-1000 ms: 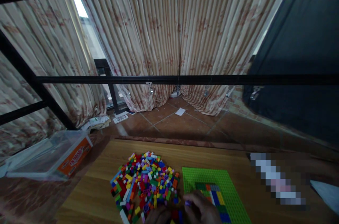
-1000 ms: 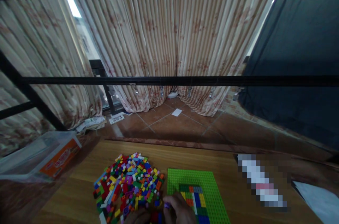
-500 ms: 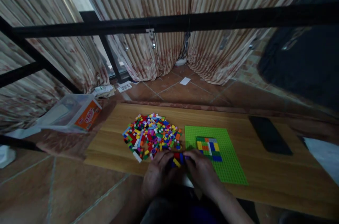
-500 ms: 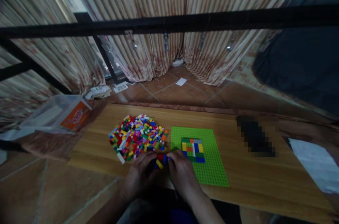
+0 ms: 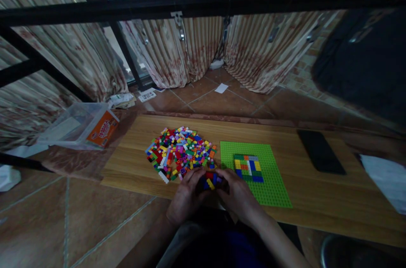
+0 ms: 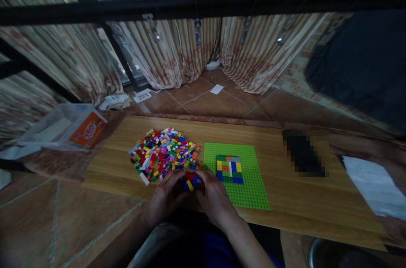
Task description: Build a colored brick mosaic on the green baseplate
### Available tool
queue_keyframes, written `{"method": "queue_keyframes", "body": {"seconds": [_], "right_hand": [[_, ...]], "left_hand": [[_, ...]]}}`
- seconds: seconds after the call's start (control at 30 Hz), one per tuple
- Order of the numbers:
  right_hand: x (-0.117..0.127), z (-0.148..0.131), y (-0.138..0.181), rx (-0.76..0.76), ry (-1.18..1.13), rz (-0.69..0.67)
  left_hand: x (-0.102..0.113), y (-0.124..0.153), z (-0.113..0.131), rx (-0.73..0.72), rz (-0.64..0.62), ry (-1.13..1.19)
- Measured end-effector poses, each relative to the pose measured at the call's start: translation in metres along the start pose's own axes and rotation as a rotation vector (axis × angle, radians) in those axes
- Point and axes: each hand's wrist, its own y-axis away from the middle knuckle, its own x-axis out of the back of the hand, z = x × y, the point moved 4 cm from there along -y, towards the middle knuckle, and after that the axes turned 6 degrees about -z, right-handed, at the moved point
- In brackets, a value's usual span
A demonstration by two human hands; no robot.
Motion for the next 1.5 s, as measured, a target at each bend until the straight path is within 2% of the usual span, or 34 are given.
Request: {"method": "queue_keyframes", "body": {"seconds": [0.13,0.47,0.67,0.83,1.07,1.27,1.5], "right_hand": [[-0.004,0.000,-0.004,0.002,0.018,-0.016],[-0.007,-0.002,-0.005,-0.024,-0.049,0.058],[0.006,-0.003,-0.006,-0.008,-0.064,0.106],[0.024,-0.010,-0.034,0.094,0.082,0.191],[0.020,-0.001,-0.077,0.130,0.347,0.044],[0.018,0.002,-0.081,0.147,0.405,-0.007],[0.021,-0.002,-0.079,0.129,0.345,0.010]], "left_hand": [[-0.003,-0.002,0.003,0.032,-0.018,0.057],[-0.007,0.001,0.004,0.059,0.043,0.087],[-0.008,0.002,0.008,0.032,0.045,0.038],[-0.006,0.002,0.009,0.022,0.033,0.030],[-0.004,0.001,0.012,0.029,0.047,0.016],[-0.005,0.003,0.011,0.034,0.042,-0.002],[-0.006,0.003,0.010,0.027,0.042,0.003]]}}
